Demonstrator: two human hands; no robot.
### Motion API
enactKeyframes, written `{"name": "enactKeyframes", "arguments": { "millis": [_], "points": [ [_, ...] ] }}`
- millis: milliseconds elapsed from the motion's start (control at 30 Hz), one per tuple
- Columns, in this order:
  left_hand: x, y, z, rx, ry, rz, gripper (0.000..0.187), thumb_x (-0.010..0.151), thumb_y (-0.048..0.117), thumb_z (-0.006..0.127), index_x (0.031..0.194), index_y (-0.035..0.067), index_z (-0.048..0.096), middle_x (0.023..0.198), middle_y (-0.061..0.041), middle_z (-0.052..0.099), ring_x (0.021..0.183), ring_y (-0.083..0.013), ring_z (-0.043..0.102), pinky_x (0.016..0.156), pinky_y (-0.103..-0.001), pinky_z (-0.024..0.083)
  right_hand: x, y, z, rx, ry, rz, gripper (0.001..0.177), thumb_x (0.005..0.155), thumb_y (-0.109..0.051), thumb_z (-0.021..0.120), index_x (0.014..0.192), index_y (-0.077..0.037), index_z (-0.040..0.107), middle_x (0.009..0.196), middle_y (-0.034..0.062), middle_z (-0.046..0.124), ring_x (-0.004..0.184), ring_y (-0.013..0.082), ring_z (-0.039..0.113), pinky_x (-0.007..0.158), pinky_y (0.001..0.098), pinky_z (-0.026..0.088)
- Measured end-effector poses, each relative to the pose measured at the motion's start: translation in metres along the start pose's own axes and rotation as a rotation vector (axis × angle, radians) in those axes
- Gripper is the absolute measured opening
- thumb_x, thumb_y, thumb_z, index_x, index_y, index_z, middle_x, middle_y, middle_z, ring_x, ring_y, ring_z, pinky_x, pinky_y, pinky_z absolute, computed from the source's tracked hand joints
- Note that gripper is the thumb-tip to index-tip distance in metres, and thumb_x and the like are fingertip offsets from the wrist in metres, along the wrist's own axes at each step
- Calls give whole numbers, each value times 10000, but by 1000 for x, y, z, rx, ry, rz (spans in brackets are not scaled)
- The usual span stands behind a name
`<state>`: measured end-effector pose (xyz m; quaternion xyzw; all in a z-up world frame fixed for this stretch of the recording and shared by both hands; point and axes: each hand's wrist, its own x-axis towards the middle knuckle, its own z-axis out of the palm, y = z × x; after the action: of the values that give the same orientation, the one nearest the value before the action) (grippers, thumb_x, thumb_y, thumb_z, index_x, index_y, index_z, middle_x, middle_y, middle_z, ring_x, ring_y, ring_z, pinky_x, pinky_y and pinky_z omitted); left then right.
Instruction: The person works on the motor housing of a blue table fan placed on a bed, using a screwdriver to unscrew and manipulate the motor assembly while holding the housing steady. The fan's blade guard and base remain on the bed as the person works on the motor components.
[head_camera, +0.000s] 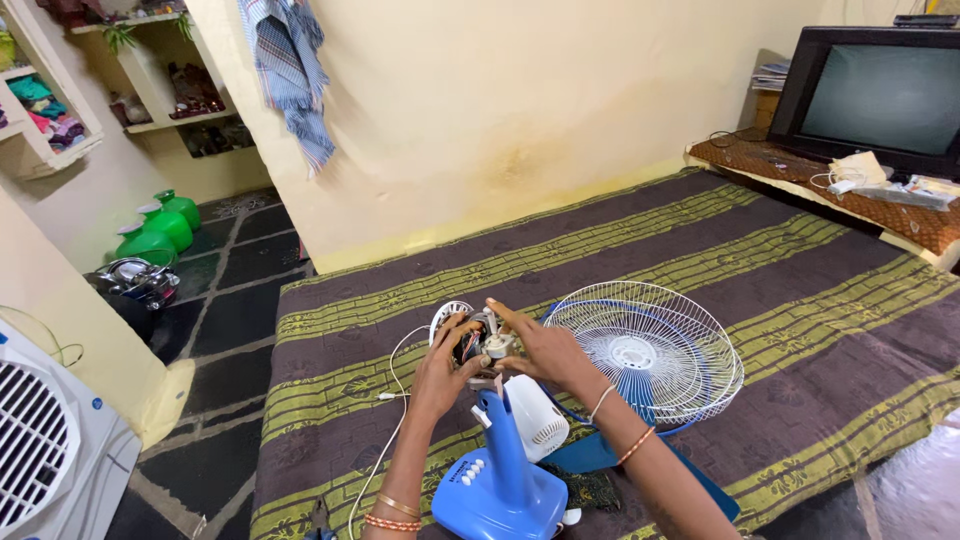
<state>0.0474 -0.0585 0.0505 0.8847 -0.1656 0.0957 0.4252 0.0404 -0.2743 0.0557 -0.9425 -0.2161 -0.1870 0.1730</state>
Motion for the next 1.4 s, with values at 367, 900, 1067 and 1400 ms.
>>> {"name": "enactKeyframes", "arguments": {
  "millis": [367,900,1067,1400],
  "points": [
    [-5,5,-5,-47,-13,-16,660,709,309,856,1331,331,635,1565,130,466,1370,-241,545,1105,-466,484,-2,-2,-18,-82,-25,-81,977,829,-421,777,1594,-305,180,1150,52,733,767,334,734,561,450,589],
    [-10,7,-6,-28,14,-27,699,673,311,906,1320,321,642,1548,139,465,1355,-218,545,1084,-442,491,1,0,-16,-179,-4,-167,983,804,-495,795,1593,-275,252,751,119,732,555,340,677,490,451,538],
    [-16,6,-1,40,94,60,673,657,288,893,1288,284,658,1520,123,503,1251,-233,630,995,-416,568,1,4,-12,-192,34,-226,972,792,-523,777,1579,-243,279,769,113,733,534,331,674,453,445,531],
    [-9,0,5,60,103,38,667,643,339,897,1271,304,675,1494,150,534,1221,-224,654,967,-430,586,1,8,-11,-222,-29,-176,967,815,-554,759,1592,-252,269,709,128,721,568,334,687,504,444,539]
  ]
}}
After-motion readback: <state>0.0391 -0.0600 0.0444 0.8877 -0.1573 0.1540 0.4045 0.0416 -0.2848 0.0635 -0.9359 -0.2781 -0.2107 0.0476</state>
